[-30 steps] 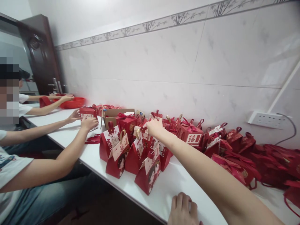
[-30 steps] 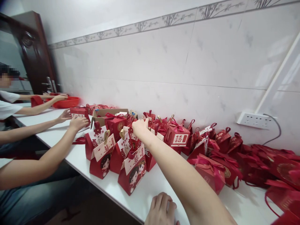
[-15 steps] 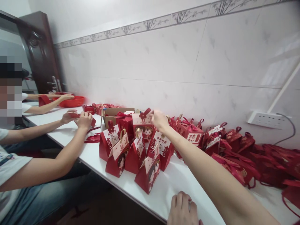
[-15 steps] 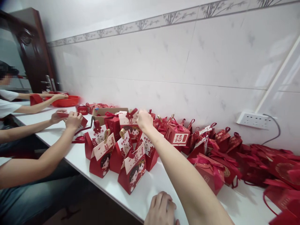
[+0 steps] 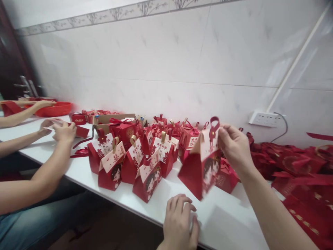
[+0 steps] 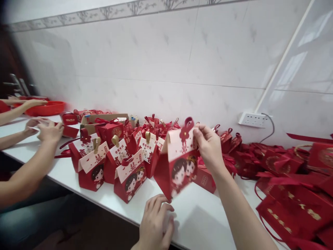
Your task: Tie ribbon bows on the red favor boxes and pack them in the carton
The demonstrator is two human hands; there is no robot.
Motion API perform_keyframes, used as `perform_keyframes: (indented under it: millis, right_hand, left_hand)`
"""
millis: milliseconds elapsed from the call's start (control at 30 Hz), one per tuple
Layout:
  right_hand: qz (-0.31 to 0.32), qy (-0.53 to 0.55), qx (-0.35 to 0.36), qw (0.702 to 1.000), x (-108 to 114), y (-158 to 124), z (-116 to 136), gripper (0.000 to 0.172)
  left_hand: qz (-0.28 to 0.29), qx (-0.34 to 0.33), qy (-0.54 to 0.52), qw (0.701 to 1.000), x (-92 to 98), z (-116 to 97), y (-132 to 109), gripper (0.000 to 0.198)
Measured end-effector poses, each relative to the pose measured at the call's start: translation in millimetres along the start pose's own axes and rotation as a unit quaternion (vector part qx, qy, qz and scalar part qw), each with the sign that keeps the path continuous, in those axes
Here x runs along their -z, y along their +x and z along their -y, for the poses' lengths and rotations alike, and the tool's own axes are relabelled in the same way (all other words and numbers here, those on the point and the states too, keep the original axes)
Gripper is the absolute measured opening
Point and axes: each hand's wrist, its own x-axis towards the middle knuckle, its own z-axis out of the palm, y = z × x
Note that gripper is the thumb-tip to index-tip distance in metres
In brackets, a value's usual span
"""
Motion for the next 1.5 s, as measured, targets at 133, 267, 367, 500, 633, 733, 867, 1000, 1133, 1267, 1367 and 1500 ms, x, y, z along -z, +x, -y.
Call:
perform_keyframes:
  millis: [133,267,367,500,633,733,867,1000,1133,1267,1367,1500]
  right_hand:
    - [0.139,-0.068,-0.080,0.985,35,-29,-41,0.025]
    - [0.123,-0.122,-0.120,0.977,46,-58,-78,0.044]
    - [0.044,-0.155,-0.090,0.983,45,-83,-81,0.041]
    - [0.079,-0.116,-0.063,0.988,33,-111,-64,0.068]
    - [0.102,-0.154,-0.091,0.979,23,-112,-53,0.079]
    - [0.102,-0.130,-0.133,0.977,29,-90,-57,0.049]
    - [0.157,-0.077,-0.173,0.969,47,-59,-69,0.021]
    - [0.163,-0.026,-0.167,0.972,57,-53,-78,0.020]
    - [0.132,-0.002,-0.157,0.979,64,-64,-79,0.028]
    - [0.121,0.004,-0.130,0.984,63,-76,-78,0.033]
    - [0.020,-0.074,-0.020,0.997,52,-86,-83,0.042]
    - [-0.082,-0.235,0.174,0.953,39,-95,-87,0.049]
  left_hand:
    - [-0.041,0.076,-0.123,0.989,19.1,-3,9,0.010]
    - [-0.104,0.289,-0.231,0.923,26.0,4,28,0.007]
    - [-0.027,0.310,-0.292,0.904,21.4,16,52,0.008]
    - [0.144,0.267,-0.305,0.903,12.1,26,92,0.013]
    - [0.334,0.094,-0.275,0.897,5.1,22,123,0.020]
    - [0.339,-0.009,-0.242,0.909,-3.9,20,139,0.018]
    - [0.166,-0.035,-0.190,0.967,-27.3,25,163,0.026]
    - [0.223,0.019,-0.238,0.945,-52.6,28,182,0.037]
    - [0.292,0.138,-0.340,0.883,-63.8,22,172,0.020]
    - [0.231,0.154,-0.378,0.883,-61.6,10,152,0.022]
    - [0.179,0.166,-0.346,0.906,-58.5,4,147,0.025]
    - [0.143,0.204,-0.325,0.912,-56.5,-1,147,0.033]
